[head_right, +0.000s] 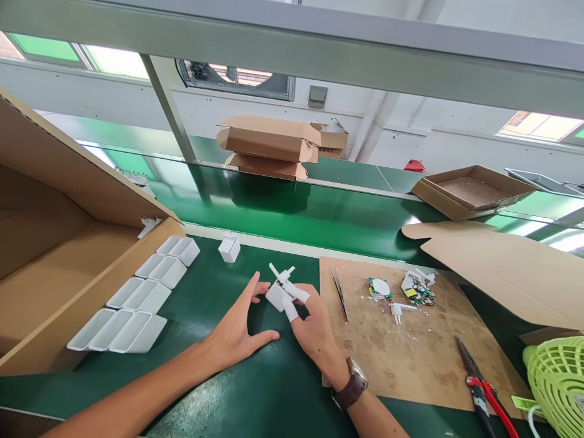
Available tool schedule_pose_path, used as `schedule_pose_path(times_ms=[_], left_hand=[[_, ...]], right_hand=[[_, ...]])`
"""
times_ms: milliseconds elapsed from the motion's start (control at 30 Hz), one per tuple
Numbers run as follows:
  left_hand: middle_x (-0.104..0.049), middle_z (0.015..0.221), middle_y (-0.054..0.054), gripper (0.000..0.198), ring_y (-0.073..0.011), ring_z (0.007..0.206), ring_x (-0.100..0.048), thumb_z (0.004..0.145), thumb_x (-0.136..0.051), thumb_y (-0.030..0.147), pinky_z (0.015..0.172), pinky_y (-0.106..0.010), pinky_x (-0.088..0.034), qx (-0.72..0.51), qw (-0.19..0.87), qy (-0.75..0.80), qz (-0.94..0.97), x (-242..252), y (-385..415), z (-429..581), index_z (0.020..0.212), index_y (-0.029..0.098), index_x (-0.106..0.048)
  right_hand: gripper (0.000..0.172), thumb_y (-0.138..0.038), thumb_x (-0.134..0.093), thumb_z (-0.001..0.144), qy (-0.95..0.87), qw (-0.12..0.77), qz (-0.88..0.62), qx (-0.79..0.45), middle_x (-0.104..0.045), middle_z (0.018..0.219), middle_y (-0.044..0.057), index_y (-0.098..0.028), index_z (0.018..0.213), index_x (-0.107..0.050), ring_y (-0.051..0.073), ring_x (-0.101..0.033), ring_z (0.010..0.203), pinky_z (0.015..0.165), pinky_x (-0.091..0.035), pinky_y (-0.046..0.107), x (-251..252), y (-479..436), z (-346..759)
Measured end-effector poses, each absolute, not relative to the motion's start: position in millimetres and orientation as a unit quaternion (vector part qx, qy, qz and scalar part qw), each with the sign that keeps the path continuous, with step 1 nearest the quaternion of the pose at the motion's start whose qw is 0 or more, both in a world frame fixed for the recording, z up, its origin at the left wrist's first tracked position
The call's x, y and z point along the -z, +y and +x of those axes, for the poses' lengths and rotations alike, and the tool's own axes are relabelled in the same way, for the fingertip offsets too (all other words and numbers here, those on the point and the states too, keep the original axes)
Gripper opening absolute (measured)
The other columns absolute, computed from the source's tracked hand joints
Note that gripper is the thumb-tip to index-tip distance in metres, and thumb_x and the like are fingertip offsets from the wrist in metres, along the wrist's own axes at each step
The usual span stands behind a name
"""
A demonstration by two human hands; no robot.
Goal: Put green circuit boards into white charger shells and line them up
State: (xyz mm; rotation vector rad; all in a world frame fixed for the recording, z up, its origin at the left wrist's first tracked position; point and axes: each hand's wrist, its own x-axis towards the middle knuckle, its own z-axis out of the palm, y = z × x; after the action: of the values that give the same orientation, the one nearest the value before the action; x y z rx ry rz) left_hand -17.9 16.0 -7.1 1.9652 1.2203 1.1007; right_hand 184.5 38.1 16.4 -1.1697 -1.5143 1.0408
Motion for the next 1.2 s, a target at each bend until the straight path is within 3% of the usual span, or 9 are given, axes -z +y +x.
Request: schedule_pose_path(times_ms=[100, 167, 300, 567, 733, 900, 1100, 1200], left_hand=[[-0.059, 0.140, -0.015, 0.097, -0.0275, 0.114, -0.066, 0.088, -0.074, 0.023, 0.092, -0.046, -0.060, -0.474, 0.244, 0.407, 0.741, 5.6, 16.3, -17.8, 0.163, 0.032, -0.013], [-0.062, 0.134, -0.014, 0.087, -0.0230, 0.105, -0.068, 0.091, -0.068, 0.019, 0.089, -0.041, -0.060, -0.515, 0.216, 0.371, 0.742, 1.2, 16.3, -18.4, 0.162, 0.030, -0.018], [-0.066, 0.130, -0.013, 0.085, -0.0195, 0.097, -0.068, 0.092, -0.067, 0.017, 0.085, -0.038, -0.061, -0.534, 0.186, 0.341, 0.750, -8.0, 17.1, -19.3, 0.162, 0.027, -0.020], [-0.068, 0.128, -0.012, 0.082, -0.0208, 0.096, -0.069, 0.093, -0.066, 0.022, 0.085, -0.039, -0.060, -0.513, 0.195, 0.359, 0.755, -8.0, 16.8, -19.0, 0.161, 0.029, -0.021], [-0.064, 0.134, -0.013, 0.086, -0.0264, 0.111, -0.067, 0.091, -0.070, 0.026, 0.096, -0.047, -0.057, -0.474, 0.206, 0.392, 0.761, -1.5, 18.4, -23.7, 0.161, 0.029, -0.019], [-0.062, 0.134, -0.014, 0.083, -0.0339, 0.124, -0.059, 0.085, -0.076, 0.023, 0.101, -0.054, -0.053, -0.419, 0.179, 0.469, 0.757, 0.9, 25.4, -29.5, 0.155, 0.027, -0.033], [-0.067, 0.112, -0.008, 0.072, -0.0270, 0.101, -0.063, 0.081, -0.075, 0.021, 0.088, -0.046, -0.058, -0.392, 0.229, 0.479, 0.751, -1.7, 34.2, -29.8, 0.146, 0.024, -0.044], [-0.066, 0.117, -0.008, 0.063, -0.0264, 0.106, -0.064, 0.083, -0.071, 0.021, 0.093, -0.047, -0.057, -0.420, 0.199, 0.504, 0.728, -0.4, 43.3, -32.2, 0.141, 0.023, -0.047]], right_hand=[[0.042, -0.050, -0.077, 0.085, -0.471, 0.452, -0.431, -0.623, -0.077, 0.112, 0.008, -0.027, 0.120, -0.073, 0.029, -0.070, 0.108, 0.098, -0.057, 0.052, -24.3, 29.6, 173.9], [0.041, -0.051, -0.076, 0.086, -0.422, 0.431, -0.394, -0.694, -0.077, 0.116, 0.007, -0.026, 0.119, -0.072, 0.029, -0.070, 0.111, 0.099, -0.056, 0.051, -29.6, 23.6, 167.5], [0.034, -0.049, -0.076, 0.086, -0.398, 0.420, -0.382, -0.720, -0.076, 0.120, 0.006, -0.027, 0.112, -0.075, 0.030, -0.069, 0.116, 0.100, -0.056, 0.048, -33.5, 19.1, 161.3], [0.038, -0.052, -0.075, 0.087, -0.400, 0.411, -0.393, -0.719, -0.075, 0.123, 0.006, -0.027, 0.115, -0.074, 0.031, -0.069, 0.117, 0.100, -0.056, 0.048, -26.9, 21.2, 163.5], [0.044, -0.051, -0.080, 0.082, -0.431, 0.445, -0.426, -0.659, -0.076, 0.119, 0.007, -0.028, 0.118, -0.071, 0.030, -0.070, 0.115, 0.108, -0.052, 0.053, -17.5, 20.2, 164.9], [0.040, -0.040, -0.076, 0.087, -0.537, 0.481, -0.455, -0.523, -0.067, 0.136, 0.008, -0.031, 0.125, -0.069, 0.028, -0.069, 0.117, 0.107, -0.055, 0.048, -11.5, 19.0, 164.0], [0.037, -0.025, -0.061, 0.096, -0.646, 0.474, -0.384, -0.458, -0.067, 0.135, 0.006, -0.033, 0.132, -0.066, 0.025, -0.068, 0.117, 0.102, -0.060, 0.043, -6.9, 14.7, 163.2], [0.036, -0.026, -0.056, 0.099, -0.686, 0.474, -0.382, -0.399, -0.067, 0.135, 0.008, -0.031, 0.134, -0.064, 0.024, -0.069, 0.115, 0.101, -0.061, 0.042, -1.2, 13.7, 164.8]])
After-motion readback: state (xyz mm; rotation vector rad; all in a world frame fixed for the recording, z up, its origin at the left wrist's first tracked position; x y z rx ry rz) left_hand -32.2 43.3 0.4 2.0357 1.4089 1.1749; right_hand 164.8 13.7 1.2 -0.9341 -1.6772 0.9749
